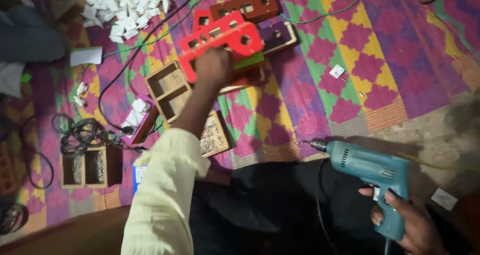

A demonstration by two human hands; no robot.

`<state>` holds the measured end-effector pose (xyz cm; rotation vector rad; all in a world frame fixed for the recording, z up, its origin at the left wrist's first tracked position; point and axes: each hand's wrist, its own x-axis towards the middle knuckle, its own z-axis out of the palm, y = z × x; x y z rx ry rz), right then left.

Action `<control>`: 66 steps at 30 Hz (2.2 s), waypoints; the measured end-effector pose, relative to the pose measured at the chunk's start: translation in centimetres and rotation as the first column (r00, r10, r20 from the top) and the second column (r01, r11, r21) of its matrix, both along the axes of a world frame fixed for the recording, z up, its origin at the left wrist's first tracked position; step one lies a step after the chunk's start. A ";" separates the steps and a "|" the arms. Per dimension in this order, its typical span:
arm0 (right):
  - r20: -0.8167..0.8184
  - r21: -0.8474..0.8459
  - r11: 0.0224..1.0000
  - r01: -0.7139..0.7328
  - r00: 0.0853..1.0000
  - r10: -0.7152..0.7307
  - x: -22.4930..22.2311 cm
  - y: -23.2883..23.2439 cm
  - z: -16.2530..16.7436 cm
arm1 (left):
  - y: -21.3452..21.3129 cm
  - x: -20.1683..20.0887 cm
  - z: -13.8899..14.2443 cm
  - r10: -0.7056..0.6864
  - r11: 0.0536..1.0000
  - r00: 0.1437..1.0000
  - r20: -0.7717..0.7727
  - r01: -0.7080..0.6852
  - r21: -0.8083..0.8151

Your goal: The person uses a corded electric drill to drive screws into colorful plastic electrical switchboard frames. They pick up frames, align them, and fasten them to wooden bases, then place the assembled units into a stack.

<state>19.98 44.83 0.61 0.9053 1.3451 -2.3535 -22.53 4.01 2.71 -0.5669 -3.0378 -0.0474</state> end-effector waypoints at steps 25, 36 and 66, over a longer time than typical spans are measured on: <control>-0.098 -0.028 1.000 -0.015 0.995 0.012 0.8 0.2 3.8 | 34.0 14.6 7.2 -0.542 0.733 0.838 -0.067 0.510 0.451; -0.192 -0.029 0.997 -0.069 0.979 0.062 2.2 1.1 4.1 | 62.8 55.1 17.4 -0.927 0.375 0.297 0.230 0.716 0.589; -0.259 -0.522 0.853 0.009 0.951 -0.169 0.6 2.1 0.9 | 8.6 19.4 1.7 -0.165 0.926 0.985 -0.056 0.174 0.336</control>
